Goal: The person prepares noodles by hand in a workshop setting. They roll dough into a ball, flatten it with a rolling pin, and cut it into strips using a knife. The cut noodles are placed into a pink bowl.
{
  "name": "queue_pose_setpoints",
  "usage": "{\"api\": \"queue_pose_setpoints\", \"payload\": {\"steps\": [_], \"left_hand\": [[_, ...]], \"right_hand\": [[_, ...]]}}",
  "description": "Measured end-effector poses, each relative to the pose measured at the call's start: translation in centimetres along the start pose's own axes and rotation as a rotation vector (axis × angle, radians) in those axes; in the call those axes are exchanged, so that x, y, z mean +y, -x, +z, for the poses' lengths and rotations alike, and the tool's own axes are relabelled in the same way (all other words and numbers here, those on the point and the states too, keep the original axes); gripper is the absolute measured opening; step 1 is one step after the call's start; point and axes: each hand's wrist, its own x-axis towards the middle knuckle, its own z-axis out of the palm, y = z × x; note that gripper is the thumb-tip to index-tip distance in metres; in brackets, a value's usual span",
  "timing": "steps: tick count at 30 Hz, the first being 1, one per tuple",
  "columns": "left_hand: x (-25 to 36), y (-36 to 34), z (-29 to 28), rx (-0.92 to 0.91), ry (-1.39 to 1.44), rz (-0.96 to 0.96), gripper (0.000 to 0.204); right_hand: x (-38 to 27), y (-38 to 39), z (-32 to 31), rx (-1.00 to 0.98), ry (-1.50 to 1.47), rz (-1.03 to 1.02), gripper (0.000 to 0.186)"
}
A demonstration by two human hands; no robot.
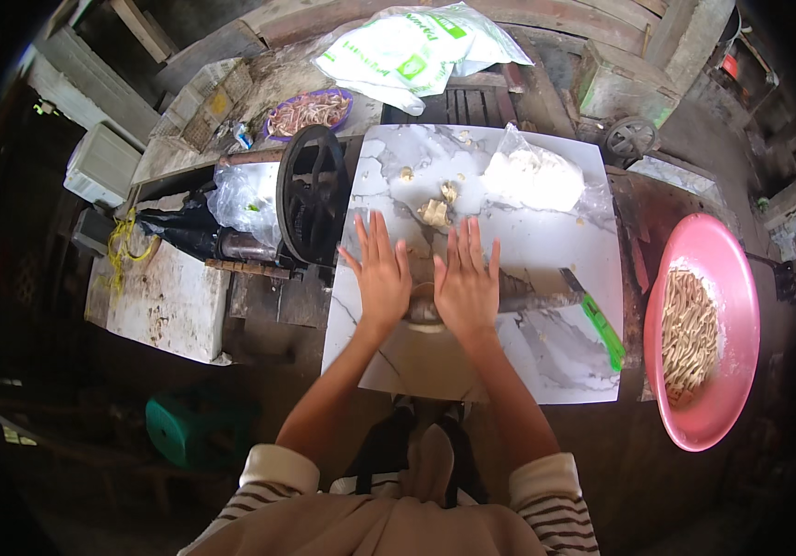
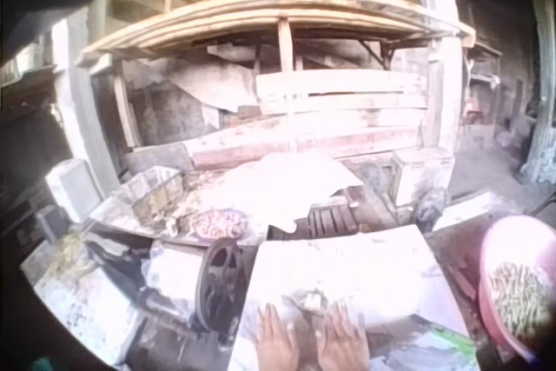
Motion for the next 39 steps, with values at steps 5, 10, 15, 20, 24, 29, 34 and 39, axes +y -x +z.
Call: {"api": "queue_pose_setpoints", "payload": {"steps": [5, 10, 15, 20, 24, 29, 34, 39], "left_hand": [[-0.6, -1.0, -0.2, -0.013, 0.034, -0.047, 0.056], [-0.1, 8.0, -0.9, -0.044, 0.052, -0.010, 0.055], [-0.4, 7.2, -0.7, -0.074, 0.185, -0.026, 0.055], [-1.0, -1.1, -0.2, -0.016, 0.021, 0.013, 0.052], [-1.2, -0.6, -0.2, 0.010, 0.049, 0.027, 0.052], [-0.6, 7.6, -1.1, -0.005, 0.052, 0.032, 0.054], [0.0, 5.4, -1.2, -0.018, 0.010, 0.036, 0.052], [-0.3, -1.9, -0.1, 0.071, -0.027, 0.100, 0.049]], "right_hand": [[-0.3, -0.7, 0.4, 0.012, 0.025, 0.002, 0.047], [-1.6, 6.8, -2.9, -0.085, -0.061, -0.017, 0.046], [-1.5, 4.5, -1.9, -0.078, -0.033, -0.041, 0.047], [-1.4, -2.2, 1.5, 0.069, -0.024, 0.052, 0.048], [-1.7, -1.6, 1.3, 0.058, 0.005, 0.053, 0.050], [-3.1, 6.5, -2.2, -0.063, -0.062, 0.023, 0.048], [-2.5, 4.7, -0.9, -0.038, -0.084, 0.033, 0.048], [-2.0, -2.3, 1.4, 0.067, -0.003, 0.088, 0.050]]}}
